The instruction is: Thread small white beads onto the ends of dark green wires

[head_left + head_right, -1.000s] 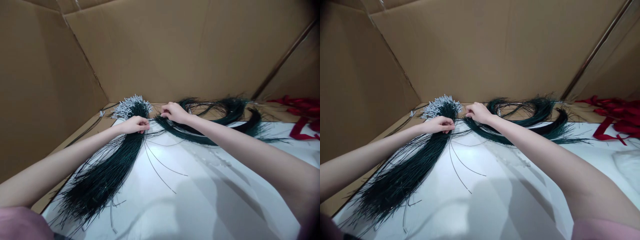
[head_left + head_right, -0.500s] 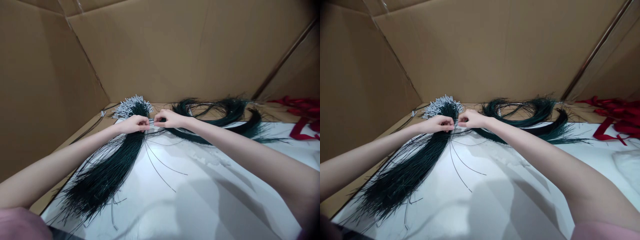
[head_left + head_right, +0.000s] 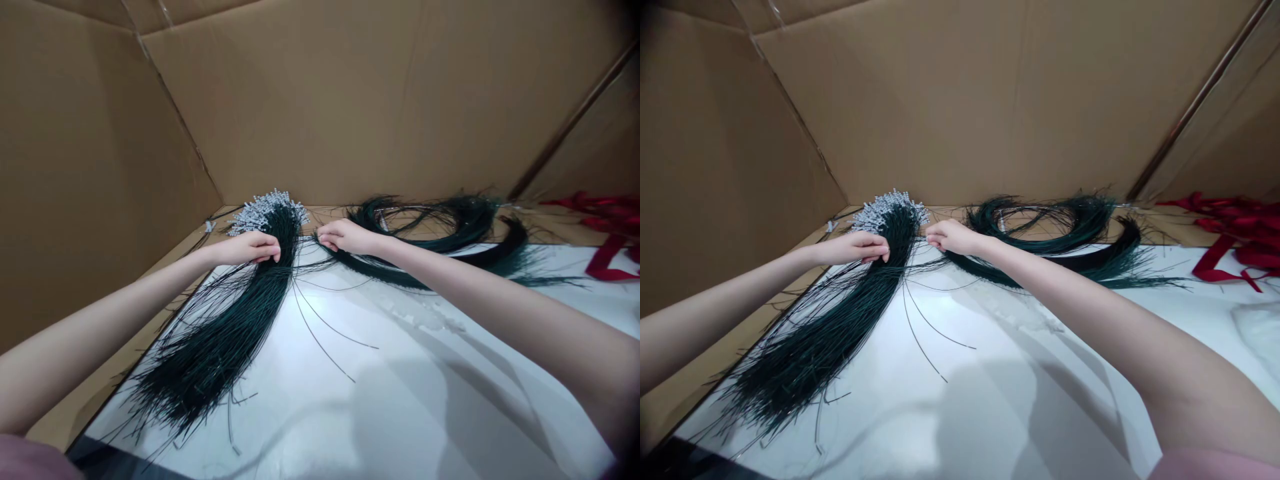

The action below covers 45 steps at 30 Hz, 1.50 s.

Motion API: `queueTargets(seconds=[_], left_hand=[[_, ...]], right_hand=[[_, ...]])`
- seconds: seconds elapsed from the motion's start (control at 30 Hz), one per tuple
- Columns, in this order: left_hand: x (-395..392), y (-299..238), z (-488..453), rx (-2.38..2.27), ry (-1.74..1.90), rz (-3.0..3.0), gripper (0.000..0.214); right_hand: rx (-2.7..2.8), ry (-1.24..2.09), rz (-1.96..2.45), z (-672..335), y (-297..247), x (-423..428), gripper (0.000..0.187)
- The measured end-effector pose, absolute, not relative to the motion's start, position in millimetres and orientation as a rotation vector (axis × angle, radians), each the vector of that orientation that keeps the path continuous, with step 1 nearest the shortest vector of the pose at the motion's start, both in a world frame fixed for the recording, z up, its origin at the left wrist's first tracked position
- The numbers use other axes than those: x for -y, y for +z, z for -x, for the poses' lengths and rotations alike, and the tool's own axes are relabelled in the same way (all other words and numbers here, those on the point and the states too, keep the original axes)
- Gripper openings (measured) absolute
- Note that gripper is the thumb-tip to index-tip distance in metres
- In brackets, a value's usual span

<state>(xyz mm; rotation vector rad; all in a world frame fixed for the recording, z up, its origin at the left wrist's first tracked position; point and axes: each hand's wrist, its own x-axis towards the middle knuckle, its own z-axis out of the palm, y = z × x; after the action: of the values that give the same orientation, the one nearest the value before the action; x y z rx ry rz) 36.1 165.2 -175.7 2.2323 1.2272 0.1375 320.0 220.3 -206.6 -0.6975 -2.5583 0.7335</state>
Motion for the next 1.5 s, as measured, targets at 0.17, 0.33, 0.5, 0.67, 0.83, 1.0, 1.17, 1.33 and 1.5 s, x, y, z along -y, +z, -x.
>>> queueTargets(seconds=[0.17,0.33,0.5,0.67,0.83,1.0,1.17,1.33,1.5], left_hand=[[-166,-182,-5,-1.251,0.138,-2.236,0.043],[-166,-186,12,-1.263,0.157,-2.229,0.048],[-163,-185,16,-1.248,0.194,-2.229,0.051],[-158,-182,12,-1.22,0.236,-2.232,0.051],[-152,-178,9,-1.217,0.264,-2.228,0.049],[-149,-176,9,-1.221,0.265,-2.221,0.05],[-148,-177,11,-1.233,0.266,-2.201,0.047],[-149,-178,14,-1.216,0.278,-2.184,0.044],[-151,-180,20,-1.215,0.296,-2.16,0.043]], right_hand=[[2.442,0.781,0.701,-338,-207,-222,0.04],[2.356,0.81,0.685,-356,-199,-220,0.037],[2.336,0.802,0.684,-379,-194,-218,0.039],[2.357,0.804,0.692,-396,-194,-212,0.04],[2.368,0.827,0.723,-403,-193,-204,0.043],[2.376,0.864,0.752,-405,-189,-196,0.047],[2.374,0.905,0.762,-406,-189,-193,0.047],[2.366,0.917,0.767,-407,-189,-191,0.049],[2.336,0.924,0.779,-405,-188,-190,0.044]])
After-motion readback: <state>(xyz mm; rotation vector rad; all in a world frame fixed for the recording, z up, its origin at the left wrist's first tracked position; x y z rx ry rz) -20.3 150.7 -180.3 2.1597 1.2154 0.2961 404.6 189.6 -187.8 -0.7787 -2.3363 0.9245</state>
